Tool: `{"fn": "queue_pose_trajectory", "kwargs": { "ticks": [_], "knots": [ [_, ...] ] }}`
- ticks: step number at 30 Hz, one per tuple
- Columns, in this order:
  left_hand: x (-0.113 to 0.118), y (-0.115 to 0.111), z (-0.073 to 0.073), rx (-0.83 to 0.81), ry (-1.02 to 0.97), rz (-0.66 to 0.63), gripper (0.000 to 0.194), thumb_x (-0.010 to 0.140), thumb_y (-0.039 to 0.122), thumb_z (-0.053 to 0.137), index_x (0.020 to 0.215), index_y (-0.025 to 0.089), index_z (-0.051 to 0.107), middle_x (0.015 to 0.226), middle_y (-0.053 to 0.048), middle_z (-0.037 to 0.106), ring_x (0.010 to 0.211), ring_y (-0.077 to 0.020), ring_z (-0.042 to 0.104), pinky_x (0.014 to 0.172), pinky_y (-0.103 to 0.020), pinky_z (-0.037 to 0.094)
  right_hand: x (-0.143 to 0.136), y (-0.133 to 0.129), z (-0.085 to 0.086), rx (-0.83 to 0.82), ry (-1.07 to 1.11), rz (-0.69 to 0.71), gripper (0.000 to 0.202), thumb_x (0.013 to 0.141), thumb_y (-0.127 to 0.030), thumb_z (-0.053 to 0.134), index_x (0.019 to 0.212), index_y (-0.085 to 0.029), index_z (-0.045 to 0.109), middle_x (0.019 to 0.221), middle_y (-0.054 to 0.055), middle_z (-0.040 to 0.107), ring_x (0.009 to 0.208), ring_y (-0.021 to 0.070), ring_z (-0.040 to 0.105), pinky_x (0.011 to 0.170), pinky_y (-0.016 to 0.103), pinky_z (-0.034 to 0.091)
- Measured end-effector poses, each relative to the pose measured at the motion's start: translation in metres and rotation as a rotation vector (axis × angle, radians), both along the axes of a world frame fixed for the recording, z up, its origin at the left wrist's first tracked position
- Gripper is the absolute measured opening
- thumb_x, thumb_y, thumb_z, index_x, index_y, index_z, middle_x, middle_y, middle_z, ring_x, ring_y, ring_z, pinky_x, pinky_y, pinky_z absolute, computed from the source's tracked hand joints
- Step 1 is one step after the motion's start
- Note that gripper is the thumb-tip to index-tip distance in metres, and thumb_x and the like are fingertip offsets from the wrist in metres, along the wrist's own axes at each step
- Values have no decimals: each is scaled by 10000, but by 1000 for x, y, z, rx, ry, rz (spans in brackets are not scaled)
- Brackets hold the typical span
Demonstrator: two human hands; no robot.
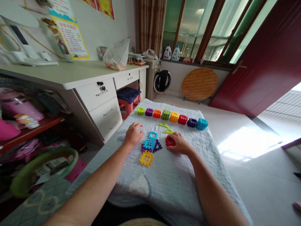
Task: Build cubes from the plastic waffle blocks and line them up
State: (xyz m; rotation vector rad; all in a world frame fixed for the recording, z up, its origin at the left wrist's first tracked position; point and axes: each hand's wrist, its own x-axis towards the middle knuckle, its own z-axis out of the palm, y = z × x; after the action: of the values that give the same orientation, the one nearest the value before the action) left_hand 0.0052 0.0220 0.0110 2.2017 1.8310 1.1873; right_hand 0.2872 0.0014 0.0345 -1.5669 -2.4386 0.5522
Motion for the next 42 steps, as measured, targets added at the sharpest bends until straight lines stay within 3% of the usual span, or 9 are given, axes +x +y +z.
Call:
{"fn": "queue_pose_trajectory", "kwargs": {
  "ticks": [7,15,17,23,29,34,42],
  "knots": [
    [-9,-1,-3,-24,-19,-15,189,758,165,537,924,171,628,947,-72,649,865,-210,613,851,-341,501,0,9,8,-22,-50,59,540,647,-351,741,1131,-171,582,1111,102,539,1023,251,460,917,377,362],
    [-7,-8,1,15,1,-17,185,768,155,503,901,168,631,896,-70,647,847,-221,603,816,-347,496,0,23,14,82,-125,151,354,612,-312,728,906,-157,604,933,75,576,885,215,503,823,325,396],
    [-5,-9,4,38,-11,-24,189,774,149,492,905,170,627,902,-69,644,847,-217,603,818,-344,496,13,35,21,137,-102,120,366,631,-313,712,947,-160,609,949,74,583,874,207,515,810,315,403],
    [-5,-11,11,88,-73,-19,188,789,138,474,910,189,608,917,-59,639,810,-200,602,798,-332,503,70,100,50,312,-143,-173,435,679,-374,680,1061,-173,632,1020,91,594,951,237,529,858,340,396],
    [-4,-12,13,131,-86,-17,199,788,115,470,913,195,602,914,-58,644,809,-204,606,793,-348,511,93,151,50,282,-295,-306,426,695,-410,681,1058,-188,664,1047,91,648,985,245,545,843,319,397],
    [-4,-12,13,151,-94,-24,211,788,98,464,917,189,603,906,-58,638,820,-202,607,798,-348,512,91,170,45,210,-357,-242,423,720,-360,663,1102,-178,658,1057,84,661,986,214,564,855,278,393],
    [-4,-11,14,137,-92,-21,206,790,97,468,918,186,602,906,-59,641,817,-197,604,804,-346,505,87,176,39,170,-328,-274,479,701,-379,680,1131,-171,651,1105,117,623,1021,271,538,860,335,403]
  ]
}}
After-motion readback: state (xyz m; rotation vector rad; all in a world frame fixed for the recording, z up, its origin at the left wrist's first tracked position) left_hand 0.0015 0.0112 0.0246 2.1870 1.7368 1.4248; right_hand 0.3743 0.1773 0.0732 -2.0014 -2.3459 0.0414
